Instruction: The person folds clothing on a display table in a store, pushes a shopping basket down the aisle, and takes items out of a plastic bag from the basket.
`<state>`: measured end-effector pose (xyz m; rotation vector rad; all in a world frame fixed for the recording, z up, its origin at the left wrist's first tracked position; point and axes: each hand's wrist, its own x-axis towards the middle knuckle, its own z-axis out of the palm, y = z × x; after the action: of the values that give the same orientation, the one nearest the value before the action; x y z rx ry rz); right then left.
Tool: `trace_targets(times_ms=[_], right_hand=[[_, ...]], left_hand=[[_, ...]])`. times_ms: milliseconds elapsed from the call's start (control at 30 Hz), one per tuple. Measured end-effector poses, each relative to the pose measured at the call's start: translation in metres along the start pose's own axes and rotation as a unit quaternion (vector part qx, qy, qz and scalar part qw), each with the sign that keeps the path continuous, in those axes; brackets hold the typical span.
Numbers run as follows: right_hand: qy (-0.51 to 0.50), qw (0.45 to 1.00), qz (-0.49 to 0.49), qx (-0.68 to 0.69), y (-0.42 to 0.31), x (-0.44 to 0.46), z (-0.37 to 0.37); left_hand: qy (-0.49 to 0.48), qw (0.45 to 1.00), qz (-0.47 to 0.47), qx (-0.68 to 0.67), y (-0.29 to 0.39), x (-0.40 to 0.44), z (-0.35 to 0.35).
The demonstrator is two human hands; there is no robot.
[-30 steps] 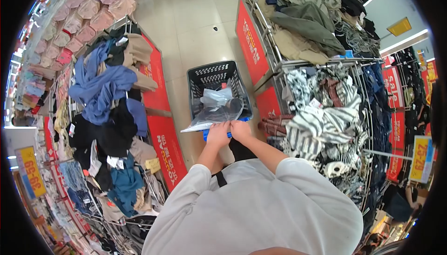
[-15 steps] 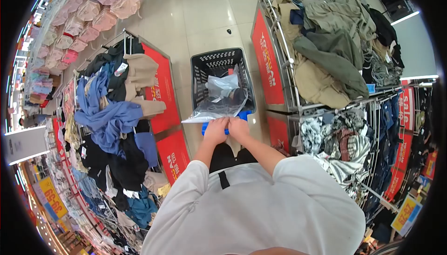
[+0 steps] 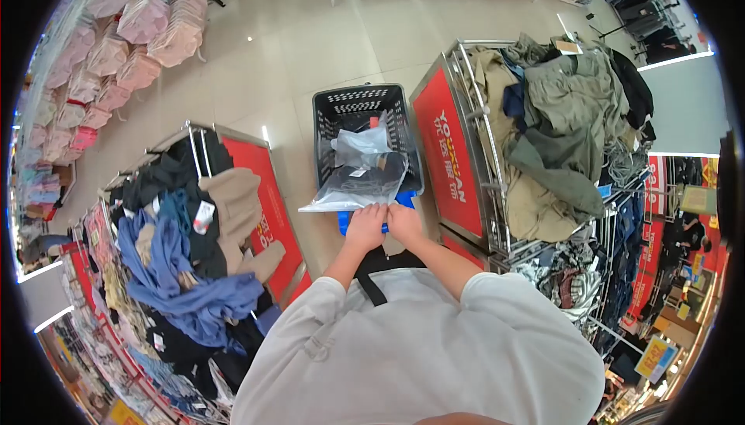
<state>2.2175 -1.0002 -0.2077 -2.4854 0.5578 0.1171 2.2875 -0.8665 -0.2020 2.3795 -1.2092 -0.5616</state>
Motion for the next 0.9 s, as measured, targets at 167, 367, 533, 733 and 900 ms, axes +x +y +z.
trace_targets(times_ms=[167, 367, 533, 733, 900], right_hand=[[0.036, 0.999, 0.017, -0.005, -0.016, 0.097, -0.001], [0.042, 0.998, 0.048, 0.014, -0.02, 0.219, -0.025], [0.048, 0.996, 0.062, 0.047, -0.006, 0.302, -0.037], [0.049, 0.99, 0.113, 0.062, 0.022, 0.405, -0.064], [0.076, 0.985, 0.131, 0.083, 0.023, 0.503, -0.108]], left_hand=[[0.019, 0.998, 0.057, 0.004, -0.058, 0.084, -0.05], [-0.08, 0.995, 0.051, 0.006, -0.101, 0.204, -0.113], [-0.08, 0.994, 0.072, 0.023, -0.134, 0.29, -0.123], [-0.154, 0.984, 0.05, 0.077, -0.159, 0.373, -0.139], [-0.046, 0.99, 0.059, 0.119, -0.183, 0.476, -0.186]])
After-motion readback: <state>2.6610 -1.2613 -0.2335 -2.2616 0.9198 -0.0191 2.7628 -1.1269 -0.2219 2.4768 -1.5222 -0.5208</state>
